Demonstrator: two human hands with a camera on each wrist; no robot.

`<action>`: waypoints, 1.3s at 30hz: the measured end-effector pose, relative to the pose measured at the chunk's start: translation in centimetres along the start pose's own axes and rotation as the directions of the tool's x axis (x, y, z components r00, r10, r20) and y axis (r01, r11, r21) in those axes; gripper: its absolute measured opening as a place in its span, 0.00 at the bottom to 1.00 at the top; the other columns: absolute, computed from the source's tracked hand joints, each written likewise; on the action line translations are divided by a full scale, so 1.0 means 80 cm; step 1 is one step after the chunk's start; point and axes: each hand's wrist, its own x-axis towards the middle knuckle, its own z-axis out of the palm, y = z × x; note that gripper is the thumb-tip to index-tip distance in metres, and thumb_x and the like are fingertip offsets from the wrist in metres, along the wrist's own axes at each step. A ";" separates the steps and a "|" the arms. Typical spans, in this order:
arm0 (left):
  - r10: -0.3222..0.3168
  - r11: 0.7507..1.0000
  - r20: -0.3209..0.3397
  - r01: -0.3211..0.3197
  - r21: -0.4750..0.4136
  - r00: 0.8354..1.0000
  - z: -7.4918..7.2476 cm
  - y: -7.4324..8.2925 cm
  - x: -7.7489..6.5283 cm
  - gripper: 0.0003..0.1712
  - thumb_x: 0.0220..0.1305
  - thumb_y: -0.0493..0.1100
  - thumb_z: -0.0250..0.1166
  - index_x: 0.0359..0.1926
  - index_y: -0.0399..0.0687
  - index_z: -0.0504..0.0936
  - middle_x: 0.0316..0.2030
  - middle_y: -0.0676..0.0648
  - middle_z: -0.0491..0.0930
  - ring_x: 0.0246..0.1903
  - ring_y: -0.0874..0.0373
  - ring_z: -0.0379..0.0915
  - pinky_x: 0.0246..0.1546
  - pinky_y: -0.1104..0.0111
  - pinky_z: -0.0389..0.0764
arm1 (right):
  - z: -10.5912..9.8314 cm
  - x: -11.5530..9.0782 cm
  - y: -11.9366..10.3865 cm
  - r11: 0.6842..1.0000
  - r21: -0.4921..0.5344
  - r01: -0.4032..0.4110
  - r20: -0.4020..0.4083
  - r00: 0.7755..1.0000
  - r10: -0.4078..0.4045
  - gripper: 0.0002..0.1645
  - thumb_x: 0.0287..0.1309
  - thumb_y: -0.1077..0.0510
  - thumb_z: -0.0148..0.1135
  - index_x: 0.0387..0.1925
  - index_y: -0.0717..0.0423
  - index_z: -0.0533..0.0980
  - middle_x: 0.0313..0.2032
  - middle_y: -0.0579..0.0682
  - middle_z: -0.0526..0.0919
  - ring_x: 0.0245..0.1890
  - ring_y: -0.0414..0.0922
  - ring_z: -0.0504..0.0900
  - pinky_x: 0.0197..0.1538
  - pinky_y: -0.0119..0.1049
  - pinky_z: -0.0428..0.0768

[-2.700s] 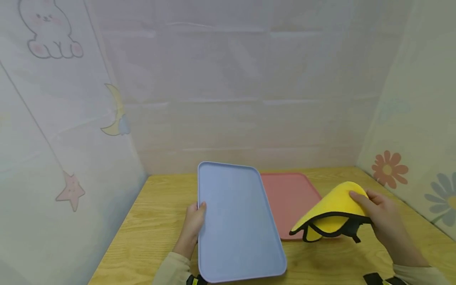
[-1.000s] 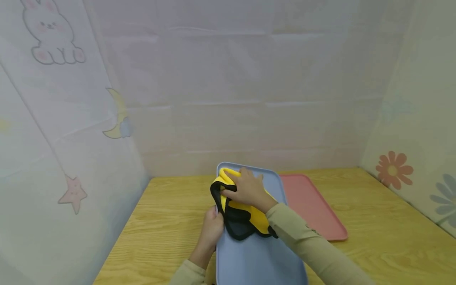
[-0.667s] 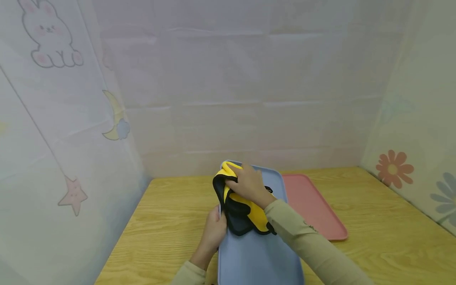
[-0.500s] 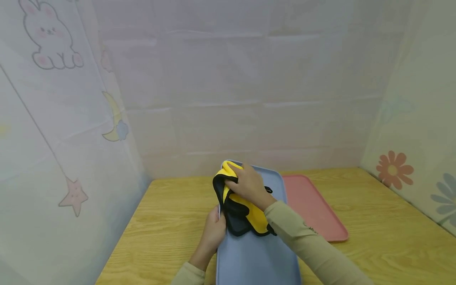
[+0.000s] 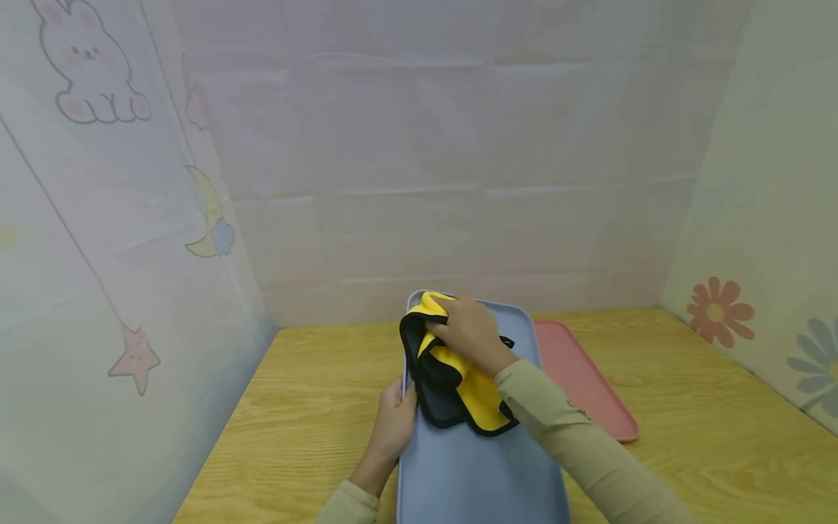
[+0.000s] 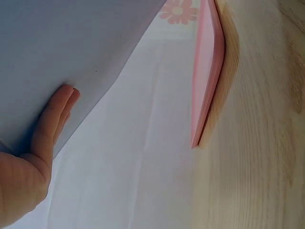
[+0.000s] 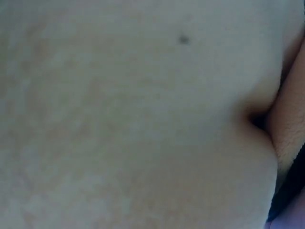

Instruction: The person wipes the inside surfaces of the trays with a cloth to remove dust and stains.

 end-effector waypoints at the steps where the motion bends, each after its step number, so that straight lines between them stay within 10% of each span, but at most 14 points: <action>1: -0.011 1.000 -0.009 0.011 0.010 1.000 -0.001 0.001 0.000 0.12 0.66 0.32 0.44 0.38 0.26 0.72 0.25 0.46 0.72 0.26 0.61 0.67 0.28 0.72 0.70 | -0.001 0.000 0.002 1.000 -0.006 -0.007 0.007 1.000 0.007 0.28 0.50 0.47 0.61 0.54 0.50 0.72 0.32 0.55 0.73 0.19 0.45 0.68 0.20 0.34 0.67; 11: -0.052 0.998 -0.060 0.055 0.044 0.997 -0.012 0.005 -0.002 0.14 0.67 0.34 0.43 0.41 0.24 0.70 0.23 0.46 0.71 0.24 0.59 0.67 0.25 0.68 0.70 | 0.005 -0.002 0.051 0.999 -0.001 -0.042 0.045 0.998 0.042 0.25 0.51 0.49 0.59 0.50 0.54 0.75 0.27 0.54 0.72 0.17 0.44 0.66 0.17 0.32 0.65; 16: -0.031 0.998 -0.076 0.035 0.046 0.997 -0.018 0.006 -0.002 0.15 0.66 0.32 0.43 0.46 0.21 0.69 0.30 0.40 0.74 0.29 0.57 0.70 0.30 0.67 0.71 | 0.009 -0.003 0.085 0.996 0.003 -0.086 0.057 0.995 0.086 0.11 0.50 0.51 0.58 0.28 0.54 0.76 0.17 0.49 0.64 0.15 0.44 0.64 0.16 0.31 0.60; 21: -0.023 0.999 -0.079 0.025 0.030 0.997 -0.023 0.005 -0.001 0.16 0.67 0.32 0.42 0.48 0.21 0.68 0.33 0.38 0.74 0.32 0.56 0.70 0.32 0.67 0.72 | 0.010 -0.006 0.108 0.990 -0.030 -0.139 0.058 0.988 0.140 0.18 0.50 0.51 0.57 0.13 0.53 0.64 0.14 0.47 0.61 0.12 0.42 0.63 0.15 0.30 0.58; 39: -0.029 0.999 -0.110 0.031 0.020 0.994 -0.015 0.006 0.002 0.18 0.69 0.40 0.45 0.43 0.25 0.73 0.21 0.47 0.70 0.21 0.61 0.65 0.21 0.72 0.67 | 0.012 -0.002 0.076 0.995 0.051 -0.081 0.054 0.996 0.078 0.11 0.51 0.49 0.55 0.23 0.52 0.74 0.13 0.47 0.64 0.13 0.43 0.66 0.15 0.31 0.62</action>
